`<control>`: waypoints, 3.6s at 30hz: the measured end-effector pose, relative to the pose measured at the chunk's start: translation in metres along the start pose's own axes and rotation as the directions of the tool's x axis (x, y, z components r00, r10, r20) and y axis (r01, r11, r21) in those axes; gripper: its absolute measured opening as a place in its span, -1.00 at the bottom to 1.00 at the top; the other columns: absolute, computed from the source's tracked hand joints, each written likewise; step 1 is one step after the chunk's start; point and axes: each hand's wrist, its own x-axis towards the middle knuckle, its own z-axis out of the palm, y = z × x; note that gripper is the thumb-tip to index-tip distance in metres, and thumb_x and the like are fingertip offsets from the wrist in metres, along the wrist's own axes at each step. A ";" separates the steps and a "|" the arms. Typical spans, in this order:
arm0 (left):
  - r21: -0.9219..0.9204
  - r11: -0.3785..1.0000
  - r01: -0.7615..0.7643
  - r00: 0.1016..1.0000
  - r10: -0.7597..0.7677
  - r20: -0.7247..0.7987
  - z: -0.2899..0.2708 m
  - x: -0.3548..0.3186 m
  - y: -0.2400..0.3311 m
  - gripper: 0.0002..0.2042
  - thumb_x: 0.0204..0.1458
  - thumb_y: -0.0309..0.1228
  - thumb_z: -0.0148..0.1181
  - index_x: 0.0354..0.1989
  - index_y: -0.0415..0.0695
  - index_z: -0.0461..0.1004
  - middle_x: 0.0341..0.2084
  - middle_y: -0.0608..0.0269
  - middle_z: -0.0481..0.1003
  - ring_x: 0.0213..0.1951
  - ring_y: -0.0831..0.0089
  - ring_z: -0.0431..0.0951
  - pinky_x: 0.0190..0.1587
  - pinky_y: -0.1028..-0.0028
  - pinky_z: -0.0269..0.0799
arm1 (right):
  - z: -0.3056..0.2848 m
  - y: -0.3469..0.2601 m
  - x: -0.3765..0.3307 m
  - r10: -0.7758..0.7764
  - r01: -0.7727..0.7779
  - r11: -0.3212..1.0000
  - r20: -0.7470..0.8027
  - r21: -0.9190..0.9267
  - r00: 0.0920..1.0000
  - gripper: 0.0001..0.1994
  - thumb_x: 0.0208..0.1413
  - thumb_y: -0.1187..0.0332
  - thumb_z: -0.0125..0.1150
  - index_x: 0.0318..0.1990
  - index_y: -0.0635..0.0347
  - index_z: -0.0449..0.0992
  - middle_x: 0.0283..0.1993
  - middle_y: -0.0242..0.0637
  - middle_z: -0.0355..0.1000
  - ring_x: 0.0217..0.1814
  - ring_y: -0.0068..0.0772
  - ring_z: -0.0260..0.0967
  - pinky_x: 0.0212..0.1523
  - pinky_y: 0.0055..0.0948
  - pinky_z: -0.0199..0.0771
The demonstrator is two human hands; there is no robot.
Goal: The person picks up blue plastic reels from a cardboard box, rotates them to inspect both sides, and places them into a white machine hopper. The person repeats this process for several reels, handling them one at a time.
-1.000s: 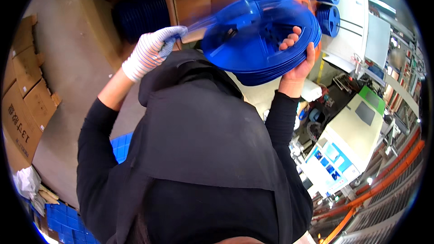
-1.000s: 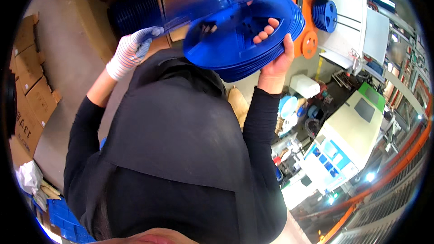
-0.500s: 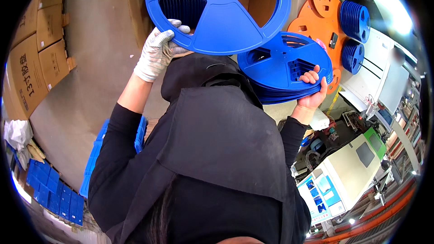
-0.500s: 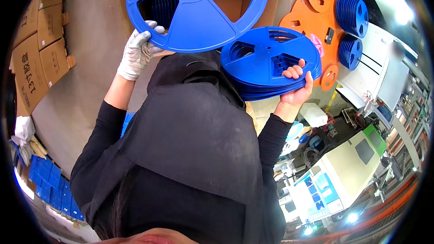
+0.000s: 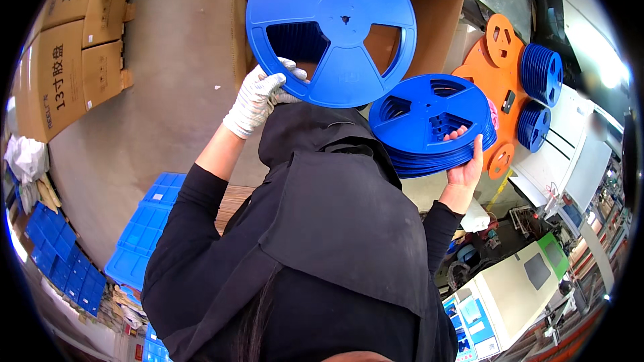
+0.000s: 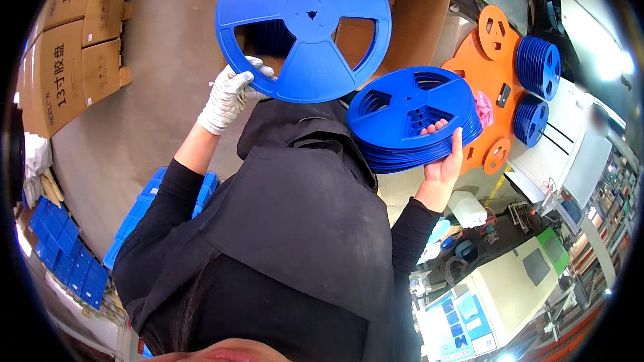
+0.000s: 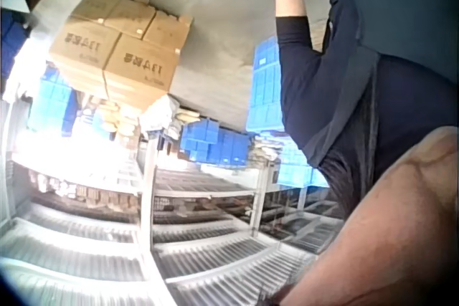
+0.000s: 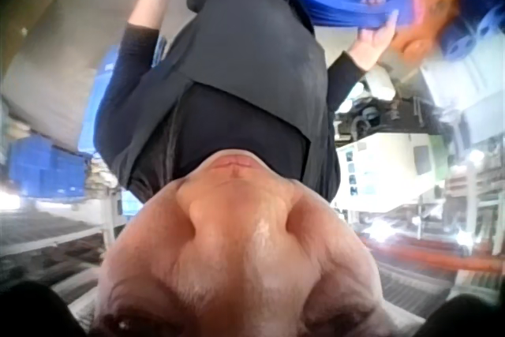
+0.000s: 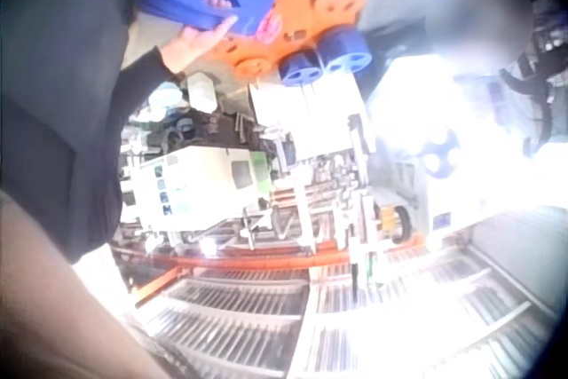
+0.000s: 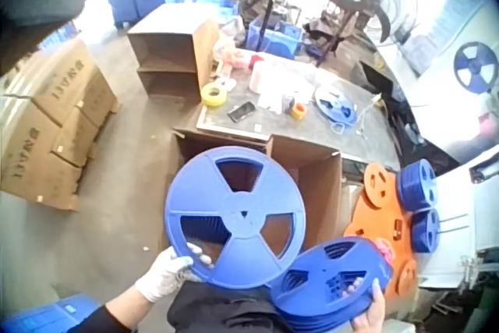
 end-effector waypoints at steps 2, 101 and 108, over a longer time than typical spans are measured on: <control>0.004 1.000 -0.021 1.000 0.021 -0.023 -0.009 -0.005 -0.002 -0.70 0.09 -0.40 0.15 -0.01 -0.19 0.38 -0.16 0.04 0.52 -0.08 0.11 0.55 -0.06 0.13 0.55 | 0.008 0.005 -0.003 -0.039 0.038 0.999 -0.004 -0.013 0.999 -0.58 0.21 0.07 0.10 -0.07 0.31 0.38 -0.29 -0.26 0.40 -0.28 -0.31 0.38 -0.12 -0.22 0.44; -0.168 0.969 0.183 0.947 -0.128 0.294 0.046 0.051 0.008 -0.76 0.03 -0.36 0.28 -0.16 -0.15 0.50 -0.14 -0.07 0.53 -0.09 0.01 0.56 -0.07 0.07 0.55 | 0.000 -0.011 -0.040 -0.290 0.283 0.954 0.068 0.096 0.955 -0.63 0.26 0.10 0.00 -0.07 0.29 0.29 -0.40 -0.43 0.17 -0.39 -0.51 0.11 -0.24 -0.43 0.23; -0.241 0.960 0.145 0.976 -0.099 0.196 0.041 0.045 0.008 -0.75 0.01 -0.38 0.30 -0.15 -0.15 0.48 -0.17 -0.05 0.53 -0.10 0.01 0.57 -0.10 0.07 0.57 | -0.018 -0.006 -0.040 -0.282 0.244 0.923 0.093 0.297 0.955 -0.64 0.23 0.10 0.06 -0.10 0.26 0.31 -0.42 -0.41 0.21 -0.41 -0.50 0.14 -0.27 -0.42 0.25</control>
